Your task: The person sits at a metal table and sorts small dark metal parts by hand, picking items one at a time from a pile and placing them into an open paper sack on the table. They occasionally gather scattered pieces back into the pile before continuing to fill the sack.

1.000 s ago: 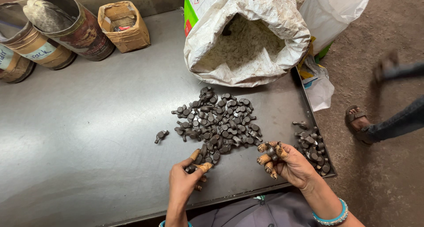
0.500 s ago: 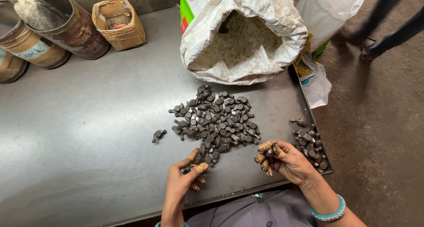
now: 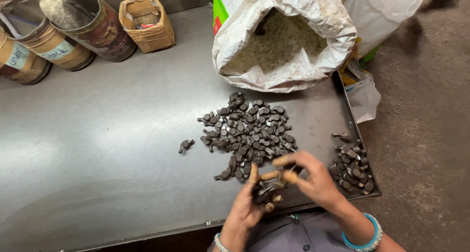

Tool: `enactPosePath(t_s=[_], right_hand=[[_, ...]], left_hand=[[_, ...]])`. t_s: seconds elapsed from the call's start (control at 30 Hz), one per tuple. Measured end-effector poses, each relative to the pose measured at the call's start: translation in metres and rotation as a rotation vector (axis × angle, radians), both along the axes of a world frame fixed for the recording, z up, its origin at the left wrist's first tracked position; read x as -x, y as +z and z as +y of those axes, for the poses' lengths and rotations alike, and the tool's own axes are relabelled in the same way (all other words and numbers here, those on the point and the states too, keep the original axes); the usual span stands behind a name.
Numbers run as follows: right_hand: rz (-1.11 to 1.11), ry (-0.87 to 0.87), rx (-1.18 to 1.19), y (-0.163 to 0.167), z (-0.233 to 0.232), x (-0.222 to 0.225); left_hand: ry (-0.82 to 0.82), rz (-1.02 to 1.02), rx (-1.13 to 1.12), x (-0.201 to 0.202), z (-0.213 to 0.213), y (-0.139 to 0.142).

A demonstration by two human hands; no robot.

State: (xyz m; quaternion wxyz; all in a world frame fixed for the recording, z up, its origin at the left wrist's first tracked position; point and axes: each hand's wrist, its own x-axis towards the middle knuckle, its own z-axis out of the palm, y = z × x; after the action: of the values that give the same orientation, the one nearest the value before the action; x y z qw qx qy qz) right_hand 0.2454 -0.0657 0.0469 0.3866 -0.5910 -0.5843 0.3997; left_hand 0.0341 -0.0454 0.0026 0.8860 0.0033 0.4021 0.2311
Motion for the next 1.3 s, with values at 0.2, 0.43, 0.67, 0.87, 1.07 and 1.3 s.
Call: enactPosePath(t_s=[0.2,0.43,0.67,0.87,1.07,1.3], right_hand=[[-0.635,-0.039,-0.231,0.005,0.027,0.013],[-0.557,-0.028,-0.205,-0.024,-0.003,0.001],[0.875,-0.251,0.135,-0.036,-0.013,-0.018],[0.985,-0.223,0.248,-0.032,-0.013,-0.017],[0.924,-0.203,0.3,-0.033,-0.011,-0.012],[0.94,-0.192,0.362,-0.034,-0.01,-0.017]], left_hand=[[0.116,-0.077,-0.005,0.003,0.01,-0.014],[0.15,-0.077,-0.17,0.026,0.013,-0.006],[-0.036,0.031,-0.272,0.009,0.004,-0.008],[-0.057,-0.065,-0.184,-0.008,-0.005,-0.023],[-0.023,-0.184,-0.16,-0.009,-0.001,-0.026],[-0.076,-0.192,-0.181,-0.007,0.001,-0.02]])
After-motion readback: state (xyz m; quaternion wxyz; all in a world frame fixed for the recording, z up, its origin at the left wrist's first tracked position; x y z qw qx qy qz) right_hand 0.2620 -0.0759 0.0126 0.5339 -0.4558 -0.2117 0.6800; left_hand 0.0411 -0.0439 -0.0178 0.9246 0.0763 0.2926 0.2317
